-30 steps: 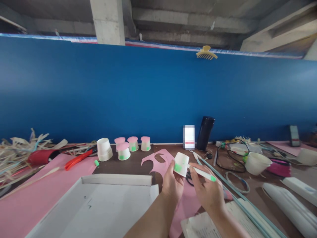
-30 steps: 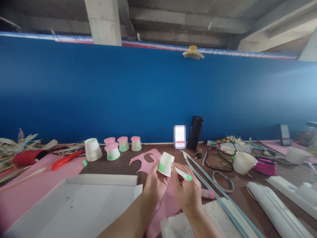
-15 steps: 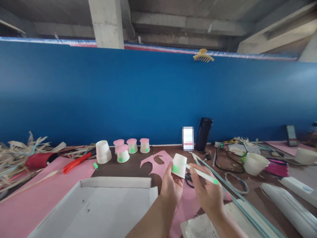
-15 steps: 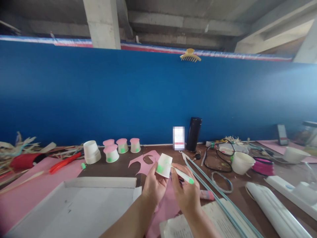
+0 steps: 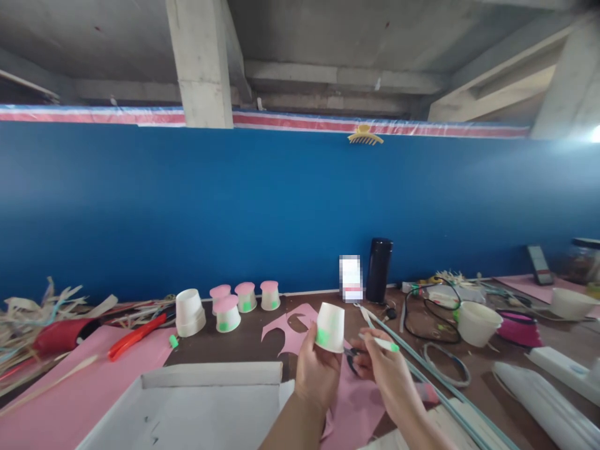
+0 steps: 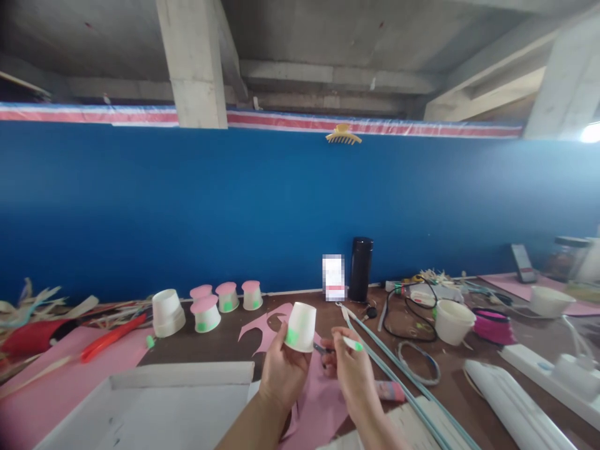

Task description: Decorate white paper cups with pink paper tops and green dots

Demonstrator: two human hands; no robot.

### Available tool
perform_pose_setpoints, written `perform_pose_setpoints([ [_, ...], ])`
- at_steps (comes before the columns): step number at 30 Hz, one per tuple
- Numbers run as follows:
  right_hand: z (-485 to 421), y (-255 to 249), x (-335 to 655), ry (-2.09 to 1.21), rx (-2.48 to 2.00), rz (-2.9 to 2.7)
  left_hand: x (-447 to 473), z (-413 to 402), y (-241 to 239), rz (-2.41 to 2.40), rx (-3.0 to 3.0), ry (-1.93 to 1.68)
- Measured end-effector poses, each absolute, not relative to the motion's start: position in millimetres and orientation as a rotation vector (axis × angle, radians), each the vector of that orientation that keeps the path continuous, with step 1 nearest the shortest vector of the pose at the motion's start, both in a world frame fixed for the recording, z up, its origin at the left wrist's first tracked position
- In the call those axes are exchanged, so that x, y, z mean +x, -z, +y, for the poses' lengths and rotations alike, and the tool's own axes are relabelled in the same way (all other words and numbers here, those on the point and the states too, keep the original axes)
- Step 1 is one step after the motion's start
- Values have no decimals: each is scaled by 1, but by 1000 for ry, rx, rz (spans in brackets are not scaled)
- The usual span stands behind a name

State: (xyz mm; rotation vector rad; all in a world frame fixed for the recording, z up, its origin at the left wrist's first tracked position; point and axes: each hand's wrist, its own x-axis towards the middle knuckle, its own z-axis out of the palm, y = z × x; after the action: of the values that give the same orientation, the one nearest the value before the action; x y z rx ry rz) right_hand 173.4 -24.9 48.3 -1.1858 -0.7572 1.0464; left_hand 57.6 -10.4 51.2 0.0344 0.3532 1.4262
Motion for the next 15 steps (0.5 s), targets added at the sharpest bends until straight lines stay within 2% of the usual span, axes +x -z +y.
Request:
perform_pose_setpoints([
  [6, -27, -39, 161, -1123, -1187, -917, 55, -11, -52, 327, 127, -1365],
  [15, -31, -46, 159, -1297, -1041, -766, 61, -15, -55, 330, 310, -1324],
])
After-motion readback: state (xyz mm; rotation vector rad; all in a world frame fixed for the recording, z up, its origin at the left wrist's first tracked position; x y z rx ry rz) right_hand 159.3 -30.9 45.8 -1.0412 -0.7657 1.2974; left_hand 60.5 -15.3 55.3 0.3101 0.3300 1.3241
